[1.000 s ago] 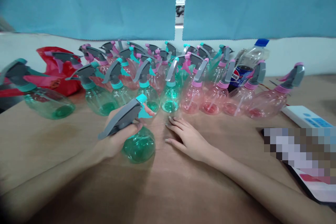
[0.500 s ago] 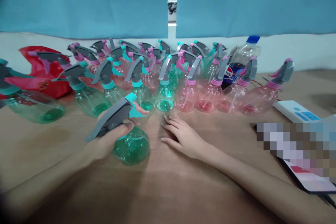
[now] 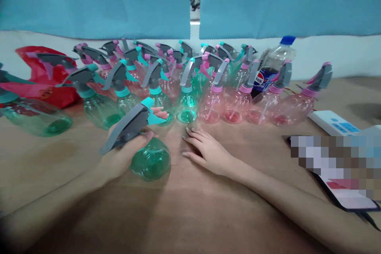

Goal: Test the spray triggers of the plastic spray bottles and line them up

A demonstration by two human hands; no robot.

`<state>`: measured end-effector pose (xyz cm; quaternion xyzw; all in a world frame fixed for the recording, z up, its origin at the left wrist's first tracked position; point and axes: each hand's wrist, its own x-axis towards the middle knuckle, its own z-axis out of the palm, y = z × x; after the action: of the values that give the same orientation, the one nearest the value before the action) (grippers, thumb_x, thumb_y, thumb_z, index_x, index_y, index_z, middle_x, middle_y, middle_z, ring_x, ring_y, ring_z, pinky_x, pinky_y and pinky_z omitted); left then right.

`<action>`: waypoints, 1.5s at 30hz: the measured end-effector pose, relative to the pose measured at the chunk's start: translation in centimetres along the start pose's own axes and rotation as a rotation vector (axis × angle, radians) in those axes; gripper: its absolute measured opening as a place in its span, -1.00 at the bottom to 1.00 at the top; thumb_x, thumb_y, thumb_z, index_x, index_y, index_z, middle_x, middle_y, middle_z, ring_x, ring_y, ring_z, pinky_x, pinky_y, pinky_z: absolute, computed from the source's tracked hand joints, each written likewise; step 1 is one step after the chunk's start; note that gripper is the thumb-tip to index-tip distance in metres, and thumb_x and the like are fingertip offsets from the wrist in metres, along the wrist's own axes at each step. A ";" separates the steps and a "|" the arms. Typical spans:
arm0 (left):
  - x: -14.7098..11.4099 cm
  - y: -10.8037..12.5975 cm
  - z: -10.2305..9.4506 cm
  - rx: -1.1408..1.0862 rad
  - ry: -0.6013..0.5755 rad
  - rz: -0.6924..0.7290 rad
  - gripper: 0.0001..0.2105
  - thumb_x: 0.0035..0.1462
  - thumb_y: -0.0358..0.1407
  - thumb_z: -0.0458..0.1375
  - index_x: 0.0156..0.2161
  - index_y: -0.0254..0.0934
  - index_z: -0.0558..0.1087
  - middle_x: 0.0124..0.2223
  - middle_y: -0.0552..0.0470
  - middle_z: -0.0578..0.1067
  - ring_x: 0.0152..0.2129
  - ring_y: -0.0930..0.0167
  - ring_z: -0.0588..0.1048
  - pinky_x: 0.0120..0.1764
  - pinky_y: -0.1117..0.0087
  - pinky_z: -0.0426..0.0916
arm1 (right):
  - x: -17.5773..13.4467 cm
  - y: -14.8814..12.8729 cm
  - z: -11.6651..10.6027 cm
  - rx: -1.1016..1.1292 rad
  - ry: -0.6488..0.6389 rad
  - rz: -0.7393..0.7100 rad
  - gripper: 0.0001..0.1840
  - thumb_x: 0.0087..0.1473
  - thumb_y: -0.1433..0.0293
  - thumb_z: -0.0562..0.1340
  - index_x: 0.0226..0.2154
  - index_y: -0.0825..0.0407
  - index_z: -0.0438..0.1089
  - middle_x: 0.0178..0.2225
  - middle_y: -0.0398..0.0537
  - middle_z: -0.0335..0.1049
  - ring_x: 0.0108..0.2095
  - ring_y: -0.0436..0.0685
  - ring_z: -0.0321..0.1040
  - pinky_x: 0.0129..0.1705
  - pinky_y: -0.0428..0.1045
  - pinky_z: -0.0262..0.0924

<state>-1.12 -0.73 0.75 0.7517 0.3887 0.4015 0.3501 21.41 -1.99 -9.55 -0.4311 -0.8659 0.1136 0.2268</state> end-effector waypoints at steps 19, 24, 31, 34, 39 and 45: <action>0.1 -0.3 -0.2 0.043 -0.014 0.007 -0.67 0.06 -0.38 0.09 -0.03 -0.17 0.41 -0.44 0.13 0.39 -0.61 0.45 0.27 -0.55 0.41 0.15 | 0.0 0.1 0.0 0.013 0.011 -0.011 -0.46 0.26 0.10 0.07 0.17 0.04 0.25 0.21 0.15 0.22 0.27 0.27 0.06 0.26 0.29 0.02; 0.1 -0.2 -0.2 0.043 -0.010 0.024 -0.70 0.06 -0.39 0.10 -0.06 -0.17 0.42 -0.39 0.11 0.42 -0.58 0.46 0.31 -0.54 0.42 0.19 | 0.1 0.1 0.1 0.002 0.003 -0.012 -0.46 0.26 0.09 0.06 0.17 0.03 0.25 0.22 0.14 0.22 0.27 0.26 0.05 0.25 0.29 0.03; 0.0 -0.4 -0.2 0.005 -0.023 0.004 -0.67 0.06 -0.39 0.11 -0.03 -0.16 0.41 -0.44 0.14 0.41 -0.62 0.46 0.29 -0.53 0.40 0.21 | 0.0 0.1 0.1 0.006 0.013 -0.009 -0.46 0.26 0.10 0.06 0.16 0.05 0.26 0.20 0.15 0.23 0.27 0.26 0.06 0.25 0.28 0.04; 0.0 -0.3 -0.2 0.011 -0.028 0.001 -0.66 0.07 -0.36 0.10 -0.01 -0.12 0.41 -0.41 0.14 0.44 -0.59 0.44 0.34 -0.46 0.37 0.27 | 0.0 0.1 0.2 0.017 0.019 -0.012 -0.46 0.25 0.10 0.08 0.17 0.03 0.25 0.21 0.14 0.23 0.27 0.27 0.07 0.25 0.29 0.04; 0.1 0.0 -0.3 0.008 -0.024 -0.022 -0.66 0.02 -0.37 0.11 -0.05 -0.12 0.42 -0.34 0.10 0.48 -0.53 0.39 0.40 -0.40 0.33 0.32 | 0.0 0.1 0.3 0.023 0.026 -0.003 -0.46 0.24 0.10 0.10 0.17 0.00 0.25 0.22 0.12 0.21 0.26 0.28 0.08 0.25 0.30 0.03; 0.0 0.1 -0.5 0.025 -0.071 -0.026 -0.68 0.07 -0.32 0.07 -0.03 -0.12 0.41 -0.56 0.16 0.31 -0.61 0.38 0.37 -0.45 0.32 0.30 | -0.1 0.2 0.4 0.004 0.003 0.009 -0.43 0.25 0.09 0.07 0.19 0.04 0.23 0.25 0.12 0.16 0.28 0.27 0.03 0.26 0.28 0.03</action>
<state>-1.54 -0.66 1.10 0.7645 0.3910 0.3652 0.3595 21.40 -1.92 -10.00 -0.4347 -0.8634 0.1157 0.2285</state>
